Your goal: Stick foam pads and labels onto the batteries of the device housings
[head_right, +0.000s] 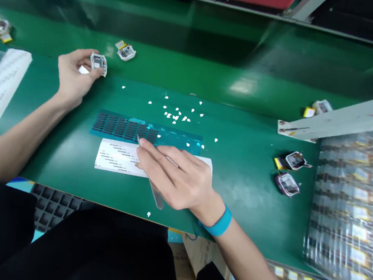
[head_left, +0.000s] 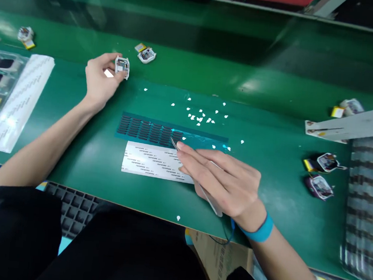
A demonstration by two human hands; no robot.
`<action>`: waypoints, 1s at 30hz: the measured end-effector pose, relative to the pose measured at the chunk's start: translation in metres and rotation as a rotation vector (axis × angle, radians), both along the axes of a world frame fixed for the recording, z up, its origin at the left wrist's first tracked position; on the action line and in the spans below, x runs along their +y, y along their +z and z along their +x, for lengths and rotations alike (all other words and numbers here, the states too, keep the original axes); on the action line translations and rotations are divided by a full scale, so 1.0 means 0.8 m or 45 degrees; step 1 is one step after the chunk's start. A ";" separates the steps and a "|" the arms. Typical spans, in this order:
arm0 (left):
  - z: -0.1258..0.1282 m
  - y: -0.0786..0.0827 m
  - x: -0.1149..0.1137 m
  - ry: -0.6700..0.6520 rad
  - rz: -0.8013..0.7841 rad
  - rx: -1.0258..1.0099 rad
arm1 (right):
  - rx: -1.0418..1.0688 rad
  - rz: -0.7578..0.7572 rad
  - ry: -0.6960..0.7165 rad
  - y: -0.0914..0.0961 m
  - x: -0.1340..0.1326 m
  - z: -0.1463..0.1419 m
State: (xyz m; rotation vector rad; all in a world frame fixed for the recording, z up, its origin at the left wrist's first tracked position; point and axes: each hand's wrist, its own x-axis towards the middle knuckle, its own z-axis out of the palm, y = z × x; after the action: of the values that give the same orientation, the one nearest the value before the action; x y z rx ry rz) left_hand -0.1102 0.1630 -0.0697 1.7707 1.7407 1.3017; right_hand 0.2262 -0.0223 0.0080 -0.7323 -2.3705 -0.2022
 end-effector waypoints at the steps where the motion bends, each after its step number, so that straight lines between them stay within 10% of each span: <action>1: -0.013 -0.001 0.019 0.040 -0.028 0.081 | -0.009 0.023 0.005 0.000 0.000 0.000; 10: 0.021 -0.002 0.117 -0.203 -0.079 0.291 | 0.041 0.145 -0.002 -0.008 0.005 -0.006; 18: 0.025 0.038 0.137 -0.364 -0.381 0.284 | 0.024 0.172 0.037 -0.018 0.011 -0.007; 24: 0.046 0.077 0.080 -0.576 -0.485 0.178 | -0.013 0.186 0.012 -0.017 0.012 -0.004; 30: 0.093 0.115 -0.068 -0.663 -0.452 -0.653 | 0.025 0.091 0.020 -0.019 0.006 -0.007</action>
State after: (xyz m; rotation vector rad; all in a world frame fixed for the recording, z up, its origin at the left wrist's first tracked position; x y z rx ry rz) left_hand -0.0362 0.1085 0.0222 1.3935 1.0539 1.0201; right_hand 0.2207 -0.0172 -0.0069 -0.6787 -2.3373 -0.2707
